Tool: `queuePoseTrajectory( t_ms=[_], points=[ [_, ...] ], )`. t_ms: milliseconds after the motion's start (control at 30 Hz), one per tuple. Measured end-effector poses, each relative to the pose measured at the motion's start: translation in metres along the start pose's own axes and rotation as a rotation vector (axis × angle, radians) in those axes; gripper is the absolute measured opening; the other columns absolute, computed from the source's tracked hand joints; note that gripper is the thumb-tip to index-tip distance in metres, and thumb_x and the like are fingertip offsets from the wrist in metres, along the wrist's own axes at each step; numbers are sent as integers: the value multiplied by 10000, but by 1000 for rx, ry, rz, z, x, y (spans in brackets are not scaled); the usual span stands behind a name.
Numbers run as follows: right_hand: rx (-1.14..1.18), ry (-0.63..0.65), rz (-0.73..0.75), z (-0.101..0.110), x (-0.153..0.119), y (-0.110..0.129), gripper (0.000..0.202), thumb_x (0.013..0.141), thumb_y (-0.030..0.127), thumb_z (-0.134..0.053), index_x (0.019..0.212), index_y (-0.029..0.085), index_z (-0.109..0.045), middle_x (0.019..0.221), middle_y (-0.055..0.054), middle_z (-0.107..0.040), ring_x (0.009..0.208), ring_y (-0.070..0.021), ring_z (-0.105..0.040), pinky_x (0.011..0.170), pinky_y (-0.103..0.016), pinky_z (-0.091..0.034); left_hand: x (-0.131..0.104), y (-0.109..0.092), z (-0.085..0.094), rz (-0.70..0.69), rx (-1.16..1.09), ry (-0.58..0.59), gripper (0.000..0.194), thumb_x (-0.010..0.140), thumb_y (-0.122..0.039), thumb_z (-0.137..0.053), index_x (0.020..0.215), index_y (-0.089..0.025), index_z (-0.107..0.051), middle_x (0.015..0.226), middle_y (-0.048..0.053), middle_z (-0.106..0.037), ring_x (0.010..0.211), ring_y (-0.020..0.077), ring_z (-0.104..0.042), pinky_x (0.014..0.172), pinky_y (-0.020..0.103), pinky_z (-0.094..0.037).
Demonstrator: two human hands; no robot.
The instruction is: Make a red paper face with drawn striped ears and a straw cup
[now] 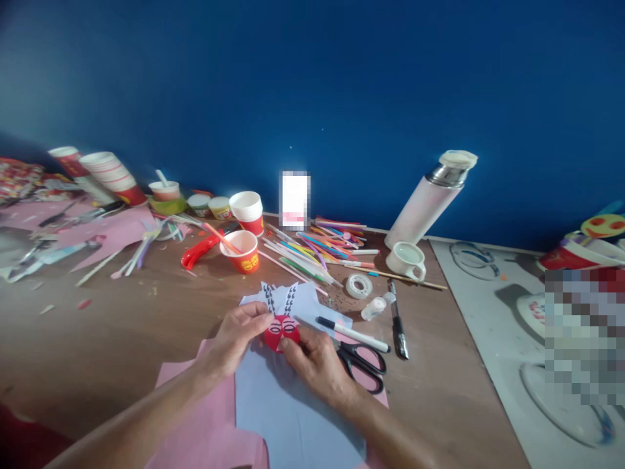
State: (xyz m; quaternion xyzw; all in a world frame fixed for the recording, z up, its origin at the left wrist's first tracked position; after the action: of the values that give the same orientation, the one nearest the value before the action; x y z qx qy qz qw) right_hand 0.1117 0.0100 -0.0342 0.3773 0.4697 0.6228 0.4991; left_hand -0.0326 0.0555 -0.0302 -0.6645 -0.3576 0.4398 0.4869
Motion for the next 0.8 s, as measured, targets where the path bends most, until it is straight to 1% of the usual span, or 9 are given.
queuePoseTrajectory(
  t_ms=[300,433,567,800],
  points=[
    [-11,-12,4,2,0,0,294,905,346,-463,746,134,-590,607,22,-476,559,-98,-396,509,-216,-309,0,-1,0,3,44,-9,278,756,-414,-650,695,-154,-573,575,10,-612,506,109,-512,503,212,-373],
    [-15,-17,3,1,0,-2,303,907,361,-465,759,134,-601,605,20,-478,559,-101,-394,504,-219,-309,1,-1,0,0,57,-15,286,756,-416,-648,678,-154,-565,555,1,-596,496,104,-499,498,208,-366],
    [-25,-21,4,1,-1,-2,299,910,358,-461,793,137,-624,642,5,-525,585,-114,-422,535,-228,-336,0,-2,0,-7,63,-14,296,767,-417,-640,661,-156,-548,542,-12,-580,487,95,-481,493,202,-356],
    [-36,-19,0,0,-1,-4,283,904,334,-472,758,139,-617,623,12,-510,577,-112,-414,530,-229,-325,-1,-4,-3,-15,67,15,308,787,-421,-622,652,-158,-534,547,-12,-580,505,105,-497,507,208,-356]
  ],
)
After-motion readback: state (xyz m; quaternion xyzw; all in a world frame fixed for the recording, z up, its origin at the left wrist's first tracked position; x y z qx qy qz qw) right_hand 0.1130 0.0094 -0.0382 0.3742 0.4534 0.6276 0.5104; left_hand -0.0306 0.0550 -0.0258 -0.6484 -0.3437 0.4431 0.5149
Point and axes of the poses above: each hand's wrist, its own x-axis towards the middle knuckle, its own z-axis out of the back of the hand, y = z × x, the point moved 4 cm from there along x, towards the middle knuckle
